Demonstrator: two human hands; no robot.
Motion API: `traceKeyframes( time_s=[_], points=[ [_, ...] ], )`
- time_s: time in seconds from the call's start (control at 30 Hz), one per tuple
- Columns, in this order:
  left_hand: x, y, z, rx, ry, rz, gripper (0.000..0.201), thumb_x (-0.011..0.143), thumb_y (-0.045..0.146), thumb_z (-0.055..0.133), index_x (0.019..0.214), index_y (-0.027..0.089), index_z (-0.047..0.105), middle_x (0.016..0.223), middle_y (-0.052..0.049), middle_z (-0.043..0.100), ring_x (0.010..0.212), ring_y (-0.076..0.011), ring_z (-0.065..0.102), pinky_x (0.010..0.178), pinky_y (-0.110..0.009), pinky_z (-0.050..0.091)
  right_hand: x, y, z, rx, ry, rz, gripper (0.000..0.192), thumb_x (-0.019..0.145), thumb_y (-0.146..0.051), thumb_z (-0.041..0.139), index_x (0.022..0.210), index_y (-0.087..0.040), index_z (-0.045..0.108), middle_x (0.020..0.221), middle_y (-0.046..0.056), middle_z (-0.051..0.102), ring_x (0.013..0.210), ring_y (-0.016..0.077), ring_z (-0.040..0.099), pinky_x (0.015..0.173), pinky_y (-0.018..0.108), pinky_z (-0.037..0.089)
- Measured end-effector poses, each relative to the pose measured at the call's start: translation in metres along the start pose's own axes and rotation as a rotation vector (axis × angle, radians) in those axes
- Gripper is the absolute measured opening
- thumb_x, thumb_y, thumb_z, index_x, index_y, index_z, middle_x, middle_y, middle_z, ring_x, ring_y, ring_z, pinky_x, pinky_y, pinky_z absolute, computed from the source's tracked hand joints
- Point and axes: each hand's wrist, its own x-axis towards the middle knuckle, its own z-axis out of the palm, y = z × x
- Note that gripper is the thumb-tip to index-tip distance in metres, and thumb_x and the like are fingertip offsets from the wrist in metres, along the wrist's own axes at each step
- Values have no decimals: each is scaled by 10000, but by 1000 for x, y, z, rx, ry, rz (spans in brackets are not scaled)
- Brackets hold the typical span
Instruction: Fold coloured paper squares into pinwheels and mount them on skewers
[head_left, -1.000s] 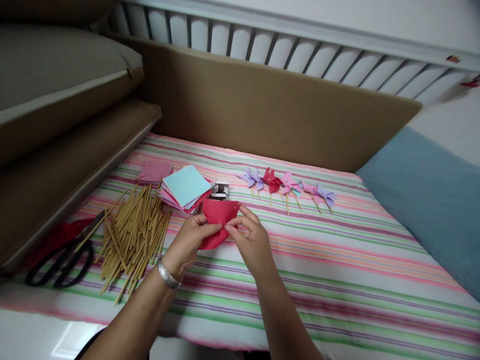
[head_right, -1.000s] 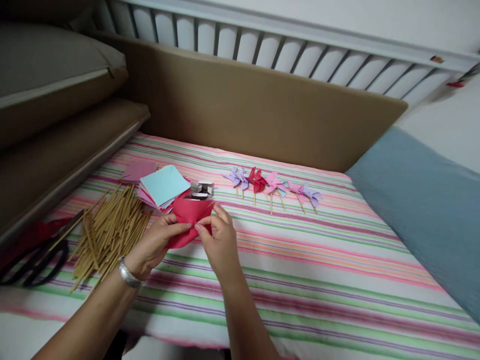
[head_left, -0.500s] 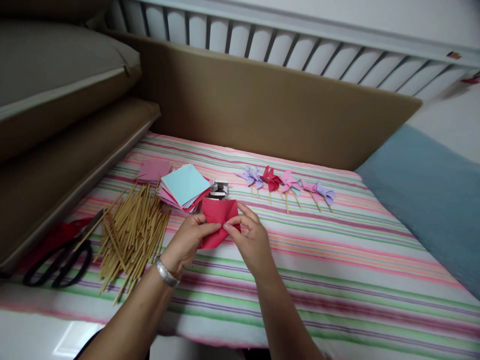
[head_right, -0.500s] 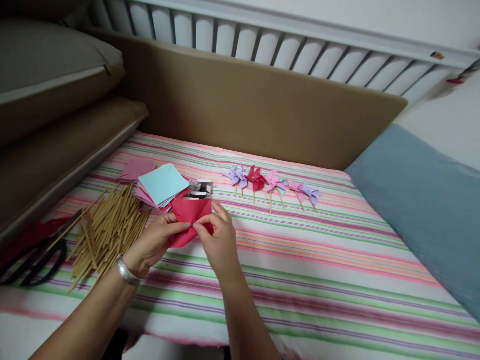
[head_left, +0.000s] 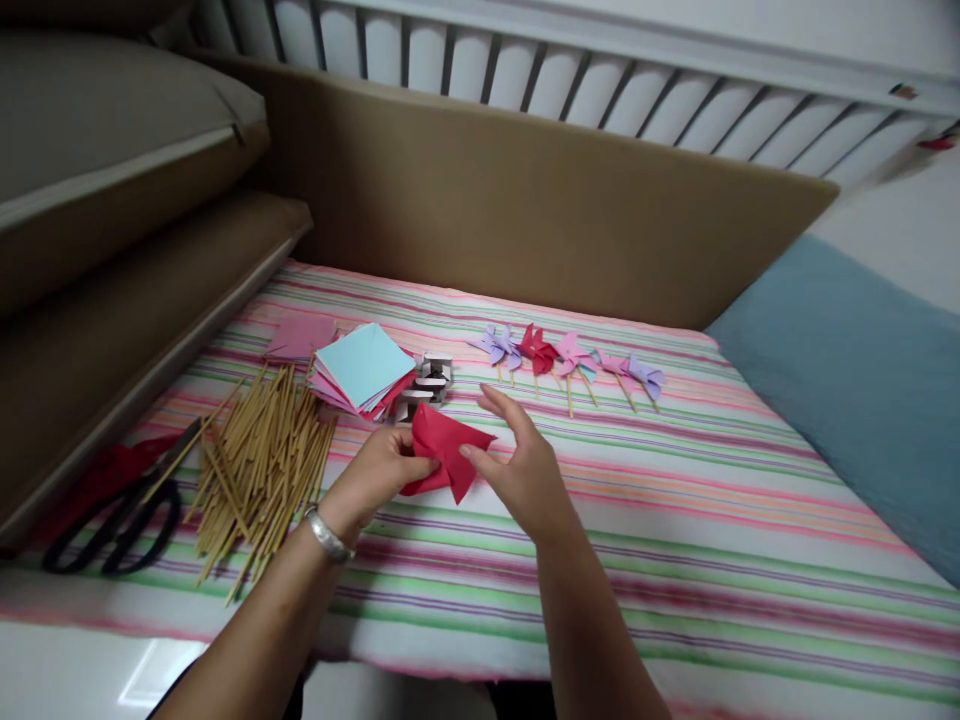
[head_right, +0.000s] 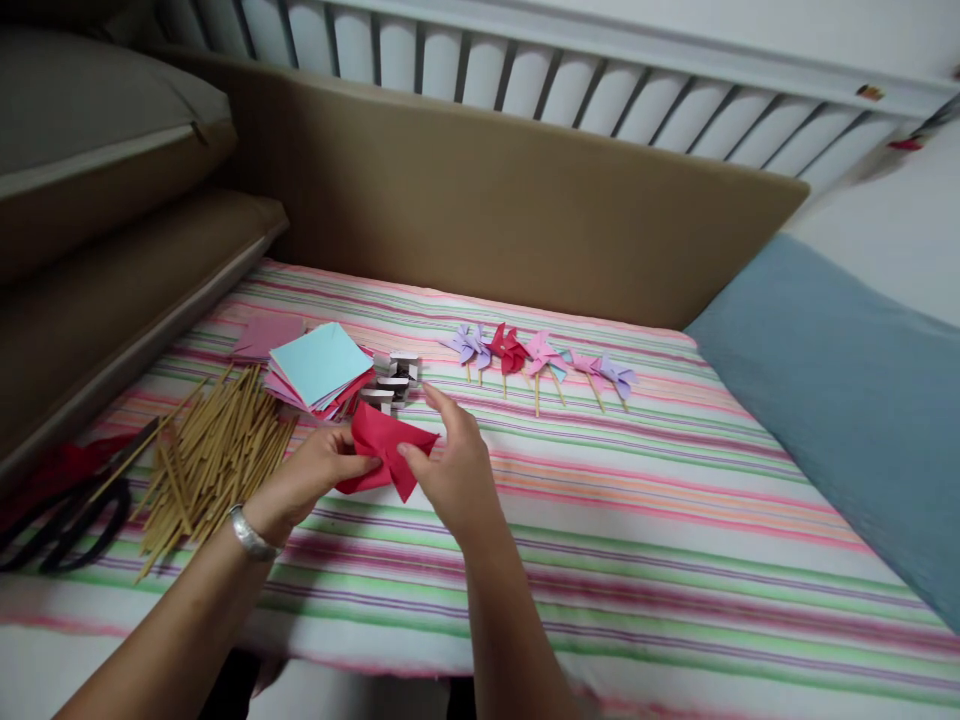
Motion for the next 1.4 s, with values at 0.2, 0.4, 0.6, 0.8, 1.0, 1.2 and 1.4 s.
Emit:
traceKeyframes(
  time_s=[0.2, 0.4, 0.6, 0.8, 1.0, 1.2, 1.4],
  points=[
    [-2, -6, 1, 172, -217, -12, 92, 613, 201, 614, 565, 139, 565, 475, 56, 439, 440, -62, 303, 455, -232, 186, -6, -1, -6, -78, -335, 13, 641, 684, -123, 556, 1288, -319, 471, 988, -4, 671, 795, 174, 611, 716, 292, 469],
    [1, -11, 4, 211, -229, -6, 99, 640, 211, 621, 607, 134, 568, 492, 61, 439, 439, -60, 307, 452, -228, 190, -5, 6, -1, -23, -357, 17, 617, 658, -105, 542, 1247, -288, 516, 1011, 0, 667, 765, 161, 599, 660, 256, 455],
    [-1, 1, -2, 14, -54, 67, 239, 611, 224, 733, 812, 146, 631, 674, 6, 608, 626, -115, 544, 607, -234, 398, 4, 21, 0, 260, -262, 147, 610, 646, -140, 600, 1239, -252, 506, 963, 2, 659, 755, 161, 600, 659, 263, 483],
    [-6, 4, 6, -304, -110, -40, 244, 682, 318, 717, 854, 151, 670, 778, -51, 679, 712, -154, 620, 723, -292, 458, 12, 29, 6, 587, -45, 254, 559, 611, -193, 685, 1149, -231, 539, 980, 15, 664, 798, 185, 623, 728, 320, 513],
    [-2, -7, 28, -519, 9, -49, 153, 623, 257, 766, 666, 134, 686, 639, -19, 680, 588, -97, 580, 601, -207, 422, 11, 25, 18, 545, 64, 233, 571, 593, -218, 705, 1147, -228, 566, 994, 24, 675, 858, 212, 628, 765, 344, 516],
    [2, -10, 32, -565, 110, -37, 159, 572, 225, 787, 641, 118, 691, 620, -26, 697, 559, -98, 582, 589, -208, 425, 9, 22, 25, 535, 60, 217, 593, 611, -216, 703, 1183, -226, 550, 965, 17, 681, 871, 205, 626, 785, 329, 507],
    [5, -6, 17, -588, 150, -10, 124, 582, 185, 770, 670, 133, 699, 612, -16, 695, 587, -123, 604, 620, -234, 442, 6, 14, 19, 435, 38, 192, 527, 749, -266, 606, 1258, -223, 478, 804, 4, 651, 728, 165, 619, 728, 330, 506]
  ],
)
